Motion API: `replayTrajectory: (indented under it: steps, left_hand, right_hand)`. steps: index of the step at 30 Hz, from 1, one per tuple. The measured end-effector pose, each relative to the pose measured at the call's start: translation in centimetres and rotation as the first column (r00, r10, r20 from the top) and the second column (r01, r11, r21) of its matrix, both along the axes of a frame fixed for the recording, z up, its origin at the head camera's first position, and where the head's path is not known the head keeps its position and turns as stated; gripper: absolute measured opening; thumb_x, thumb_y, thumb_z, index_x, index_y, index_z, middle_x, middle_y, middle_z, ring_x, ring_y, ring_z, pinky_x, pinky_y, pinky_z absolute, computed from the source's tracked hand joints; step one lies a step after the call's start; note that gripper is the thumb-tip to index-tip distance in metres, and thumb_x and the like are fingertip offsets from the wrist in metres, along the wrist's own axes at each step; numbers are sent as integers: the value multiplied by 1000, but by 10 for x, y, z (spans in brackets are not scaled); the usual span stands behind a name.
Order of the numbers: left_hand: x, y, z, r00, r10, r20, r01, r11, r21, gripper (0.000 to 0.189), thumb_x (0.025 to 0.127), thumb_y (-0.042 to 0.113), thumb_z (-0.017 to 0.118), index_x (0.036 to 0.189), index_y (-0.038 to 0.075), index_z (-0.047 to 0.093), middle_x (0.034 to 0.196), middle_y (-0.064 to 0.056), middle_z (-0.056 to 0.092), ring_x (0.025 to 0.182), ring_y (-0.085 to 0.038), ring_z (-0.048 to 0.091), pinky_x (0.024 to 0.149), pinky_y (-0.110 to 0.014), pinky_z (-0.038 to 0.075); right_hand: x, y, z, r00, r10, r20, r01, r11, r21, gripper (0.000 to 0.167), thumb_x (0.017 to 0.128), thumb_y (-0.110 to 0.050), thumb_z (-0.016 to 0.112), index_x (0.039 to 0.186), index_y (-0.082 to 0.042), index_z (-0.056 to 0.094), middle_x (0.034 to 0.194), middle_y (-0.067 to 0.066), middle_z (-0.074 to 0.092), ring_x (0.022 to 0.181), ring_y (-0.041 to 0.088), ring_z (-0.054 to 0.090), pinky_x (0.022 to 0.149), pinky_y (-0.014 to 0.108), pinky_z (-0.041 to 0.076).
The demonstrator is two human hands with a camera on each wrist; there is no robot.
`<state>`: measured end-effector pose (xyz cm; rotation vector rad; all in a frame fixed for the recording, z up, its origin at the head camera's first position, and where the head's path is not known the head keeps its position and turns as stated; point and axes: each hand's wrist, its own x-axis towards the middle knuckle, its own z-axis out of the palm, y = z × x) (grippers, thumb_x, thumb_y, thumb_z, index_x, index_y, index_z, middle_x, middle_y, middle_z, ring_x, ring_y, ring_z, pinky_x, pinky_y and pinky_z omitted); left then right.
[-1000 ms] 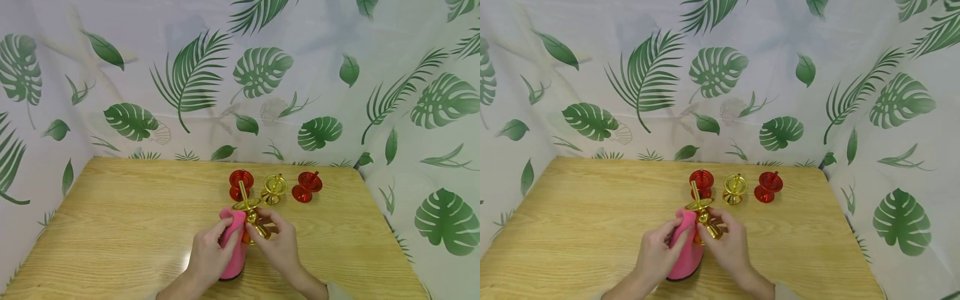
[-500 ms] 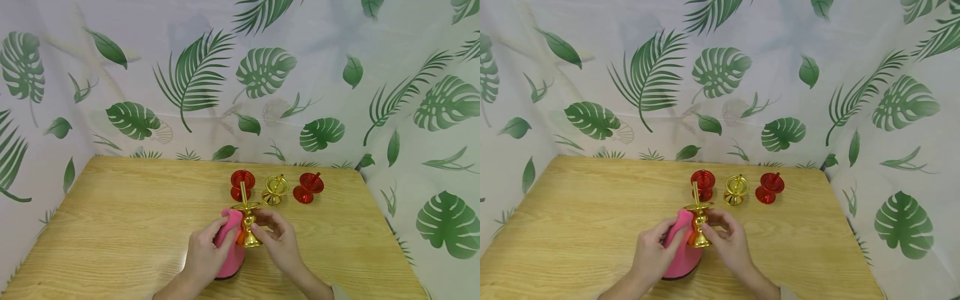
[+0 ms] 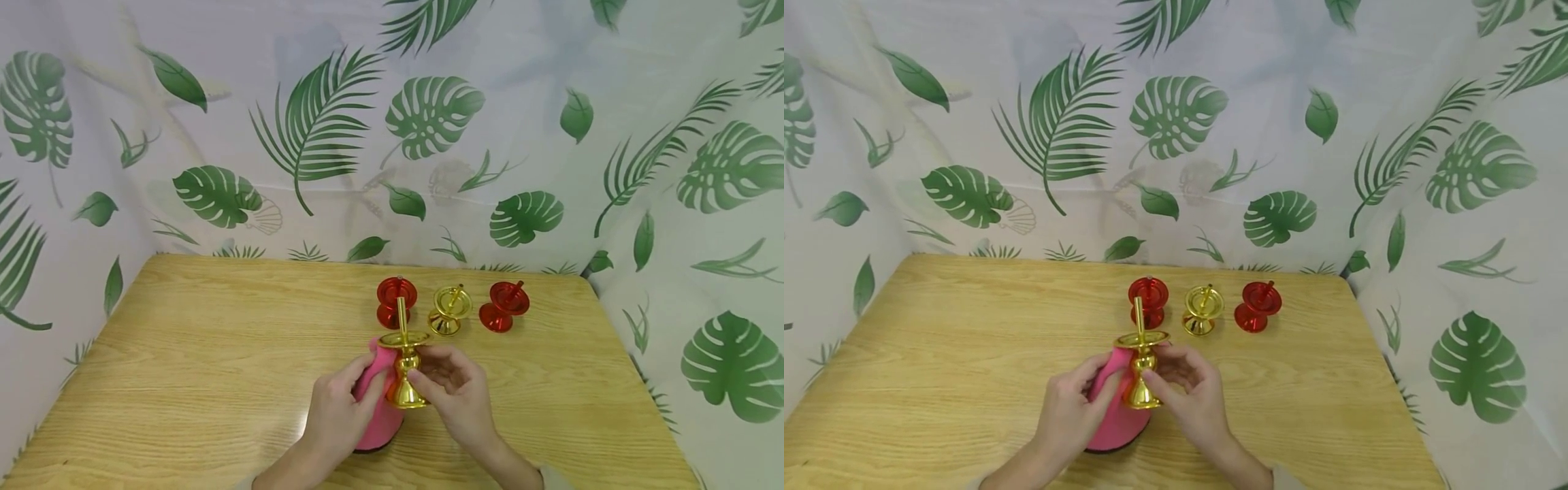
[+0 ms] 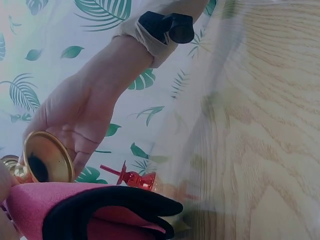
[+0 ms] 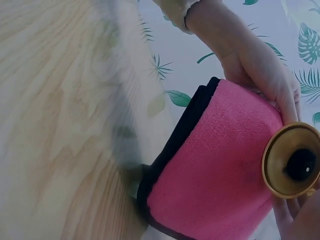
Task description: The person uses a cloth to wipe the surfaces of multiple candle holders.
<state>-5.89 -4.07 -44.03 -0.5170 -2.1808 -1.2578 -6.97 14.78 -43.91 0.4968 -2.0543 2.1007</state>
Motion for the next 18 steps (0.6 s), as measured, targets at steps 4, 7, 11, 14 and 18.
replayTrajectory:
  steps: [4, 7, 11, 14, 18]
  left_hand:
    - [3, -1, 3, 999, 9, -47, -10, 999, -34, 25, 81, -5, 85, 104, -4, 78, 90, -13, 82, 72, -12, 77, 63, -13, 59]
    - [6, -2, 8, 997, -7, -76, 4, 999, -36, 28, 79, -6, 86, 105, -3, 78, 90, -12, 82, 73, -13, 79, 66, -15, 60]
    - [9, -2, 12, 994, -17, -108, 14, 999, -33, 30, 77, -7, 86, 106, -4, 78, 89, -12, 82, 71, -13, 78, 65, -14, 60]
    - [10, -1, 13, 993, -14, -118, 10, 999, -36, 30, 77, -7, 86, 105, -4, 78, 87, -11, 82, 69, -12, 77, 64, -14, 60]
    - [8, 0, 11, 995, 11, -99, -16, 998, -56, 28, 77, -5, 87, 103, -3, 78, 86, -12, 82, 65, -11, 75, 60, -13, 58]
  right_hand:
    - [-1, -2, -1, 998, -56, -38, 57, 998, 33, 25, 90, 16, 70, 114, 17, 64, 107, -15, 75, 91, 2, 72, 80, 19, 62]
    - [-1, -2, 0, 995, -96, -39, 99, 993, 61, 25, 89, 16, 71, 113, 14, 66, 104, -16, 75, 89, 1, 72, 79, 19, 62]
    - [-1, -2, -1, 992, -118, -43, 121, 990, 72, 26, 88, 16, 72, 114, 12, 67, 104, -16, 76, 88, 1, 72, 78, 19, 62]
    - [-2, -3, -2, 992, -120, -46, 123, 990, 70, 27, 88, 16, 73, 114, 12, 67, 104, -14, 76, 88, 2, 72, 77, 19, 62]
    - [-1, -3, -3, 992, -125, -7, 125, 989, 74, 28, 87, 16, 73, 114, 11, 67, 102, -13, 74, 87, 3, 71, 76, 20, 62]
